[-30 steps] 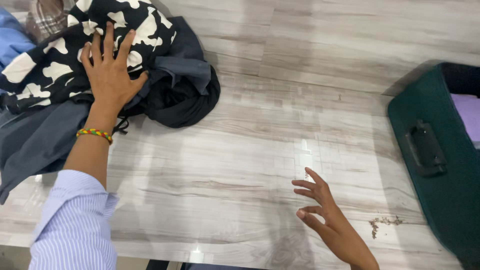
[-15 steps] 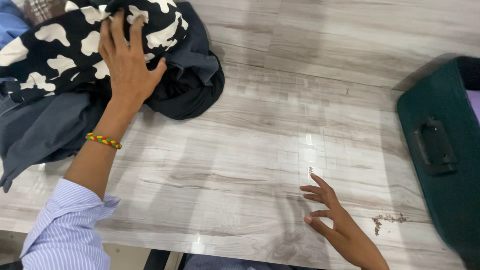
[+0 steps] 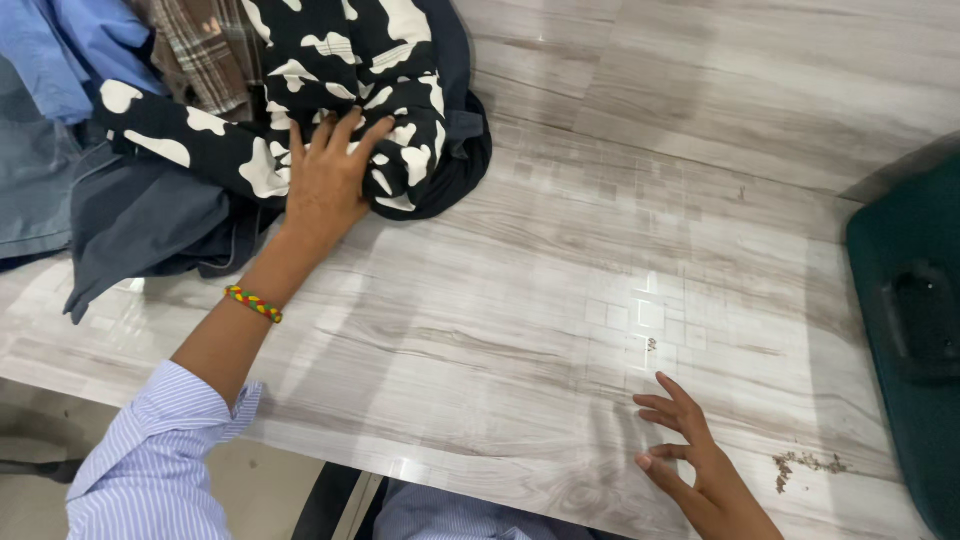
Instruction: The person folds a black and white cow-patterned garment and then inspects and handles a pair of navy blue athletic shorts by hand on a wooden surface.
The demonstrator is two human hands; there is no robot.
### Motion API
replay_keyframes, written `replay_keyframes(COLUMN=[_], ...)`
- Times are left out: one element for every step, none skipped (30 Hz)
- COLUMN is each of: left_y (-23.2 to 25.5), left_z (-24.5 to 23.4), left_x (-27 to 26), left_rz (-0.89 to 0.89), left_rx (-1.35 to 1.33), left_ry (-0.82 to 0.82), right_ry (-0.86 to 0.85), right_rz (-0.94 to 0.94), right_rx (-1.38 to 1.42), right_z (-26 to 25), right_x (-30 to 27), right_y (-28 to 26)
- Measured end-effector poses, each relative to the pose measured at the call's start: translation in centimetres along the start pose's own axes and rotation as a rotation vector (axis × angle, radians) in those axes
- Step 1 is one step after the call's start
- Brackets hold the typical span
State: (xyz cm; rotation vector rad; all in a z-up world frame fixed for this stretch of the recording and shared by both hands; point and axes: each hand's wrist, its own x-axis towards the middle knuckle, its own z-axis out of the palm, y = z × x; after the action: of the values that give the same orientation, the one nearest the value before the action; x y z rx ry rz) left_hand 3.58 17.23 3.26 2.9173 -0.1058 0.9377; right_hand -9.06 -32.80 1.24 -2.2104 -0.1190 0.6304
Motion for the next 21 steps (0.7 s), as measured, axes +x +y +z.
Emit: replay_keyframes(left_y=[0.3, 0.3, 0.1, -0.1, -0.4, -0.7, -0.9, -1.1, -1.3, -1.3, -1.0, -0.5, -0.1, 0.5, 1.3, 2.1, 2.7, 3.0, 3.2, 3.6, 4.2], left_z=[0.6, 1.0, 1.5, 2.1, 2.8, 3.4, 4.1, 4.7, 5.0, 5.2, 5.1, 4.7, 4.1, 3.3, 2.5, 1.7, 0.9, 0.0, -0.9, -1.8, -2.7], left_x=[-0.4, -0.7, -0.7, -0.5, -0.4, -0.2, 0.1, 0.5, 1.2, 2.0, 2.4, 2.5, 2.7, 3.0, 2.9, 2.7, 2.5, 2.4, 2.4, 2.5, 2.7], left_rz=[0.017, 0.035, 0.033, 0.067, 0.101, 0.095, 0.115, 0.135, 0.129, 0.097, 0.065, 0.059, -0.010, -0.079, -0.084, -0.070, -0.056, -0.058, -0.038, -0.011, -0.007], left_rx=[0.056, 0.112, 0.116, 0.165, 0.215, 0.222, 0.288, 0.352, 0.360, 0.331, 0.301, 0.303, 0.203, 0.103, 0.105, 0.105, 0.105, 0.109, 0.088, 0.066, 0.069], left_ry=[0.001, 0.003, 0.004, 0.038, 0.073, 0.076, 0.134, 0.189, 0.189, 0.174, 0.159, 0.159, 0.049, -0.058, -0.056, -0.123, -0.190, -0.187, -0.229, -0.274, -0.275], right_ry=[-0.003, -0.012, -0.021, -0.024, -0.019, -0.016, -0.020, -0.013, -0.006, -0.009, -0.007, -0.005, -0.009, 0.008, 0.025, 0.023, 0.010, 0.000, -0.001, -0.003, -0.005], right_rz=[-0.004, 0.009, 0.022, 0.017, 0.030, 0.039, 0.030, 0.026, 0.021, 0.017, 0.020, 0.026, 0.024, -0.032, -0.087, -0.093, -0.059, -0.025, -0.031, -0.029, -0.027], right_rx=[-0.001, -0.007, -0.013, -0.015, -0.044, -0.074, -0.077, -0.081, -0.085, -0.090, -0.091, -0.093, -0.098, -0.119, -0.140, -0.143, -0.172, -0.198, -0.199, -0.211, -0.224], right_z=[0.3, 0.6, 0.9, 1.1, 1.4, 1.6, 1.7, 1.7, 1.7, 1.8, 1.9, 1.9, 1.9, 2.0, 2.1, 2.1, 2.1, 2.2, 2.2, 2.2, 2.3], right_x=[0.1, 0.1, 0.2, 0.2, 0.1, 0.3, 0.5, 0.6, 0.7, 0.8, 0.9, 1.0, 1.0, 1.2, 1.2, 1.4, 1.5, 1.7, 1.9, 2.0, 2.1], right_y=[0.1, 0.1, 0.1, 0.1, 0.2, 0.2, 0.3, 0.4, 0.6, 0.9, 1.2, 1.6, 2.0, 2.4, 2.9, 3.2, 3.6, 3.9, 4.1, 4.2, 4.3])
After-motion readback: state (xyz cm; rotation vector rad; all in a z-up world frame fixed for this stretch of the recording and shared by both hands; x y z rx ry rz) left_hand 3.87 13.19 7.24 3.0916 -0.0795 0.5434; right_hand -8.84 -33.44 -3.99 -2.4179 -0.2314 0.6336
